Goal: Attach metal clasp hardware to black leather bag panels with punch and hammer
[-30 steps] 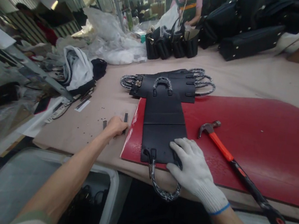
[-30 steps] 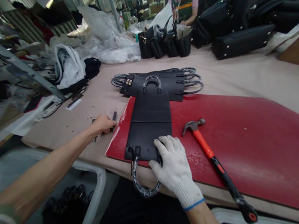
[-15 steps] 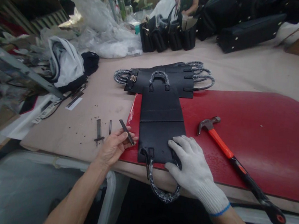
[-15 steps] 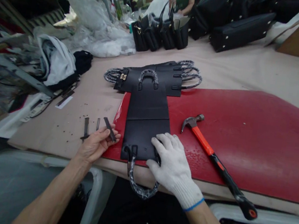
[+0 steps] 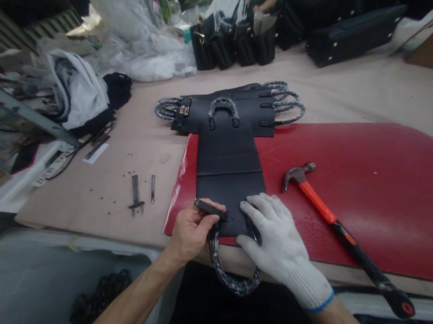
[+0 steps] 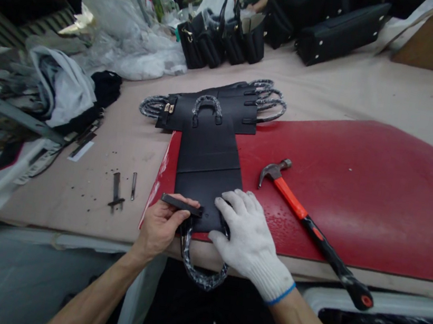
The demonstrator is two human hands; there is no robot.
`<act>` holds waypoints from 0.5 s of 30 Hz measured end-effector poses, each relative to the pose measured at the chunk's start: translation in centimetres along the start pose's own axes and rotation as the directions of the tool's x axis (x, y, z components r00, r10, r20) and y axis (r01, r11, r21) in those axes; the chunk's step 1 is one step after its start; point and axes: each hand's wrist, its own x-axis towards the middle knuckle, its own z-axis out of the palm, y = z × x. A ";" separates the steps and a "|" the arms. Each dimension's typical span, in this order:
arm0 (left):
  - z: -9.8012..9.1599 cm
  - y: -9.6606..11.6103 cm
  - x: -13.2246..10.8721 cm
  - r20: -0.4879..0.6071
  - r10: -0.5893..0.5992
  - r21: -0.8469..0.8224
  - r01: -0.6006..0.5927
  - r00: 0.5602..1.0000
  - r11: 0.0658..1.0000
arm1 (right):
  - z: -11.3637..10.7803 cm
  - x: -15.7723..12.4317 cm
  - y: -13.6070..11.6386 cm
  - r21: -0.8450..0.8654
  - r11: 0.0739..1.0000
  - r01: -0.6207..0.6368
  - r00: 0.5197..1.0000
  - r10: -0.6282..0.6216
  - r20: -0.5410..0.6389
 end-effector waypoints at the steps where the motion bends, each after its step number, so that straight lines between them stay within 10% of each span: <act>1: -0.1 -0.2 -0.1 -0.001 0.012 0.031 -0.012 1.000 0.999 | -0.1 0.0 0.0 0.007 1.000 -0.003 1.000 0.003 0.000; 15: 0.0 -1.1 -0.9 -0.032 0.020 0.109 -0.017 0.999 0.994 | -0.2 0.1 0.0 0.028 1.000 -0.007 1.000 0.007 0.012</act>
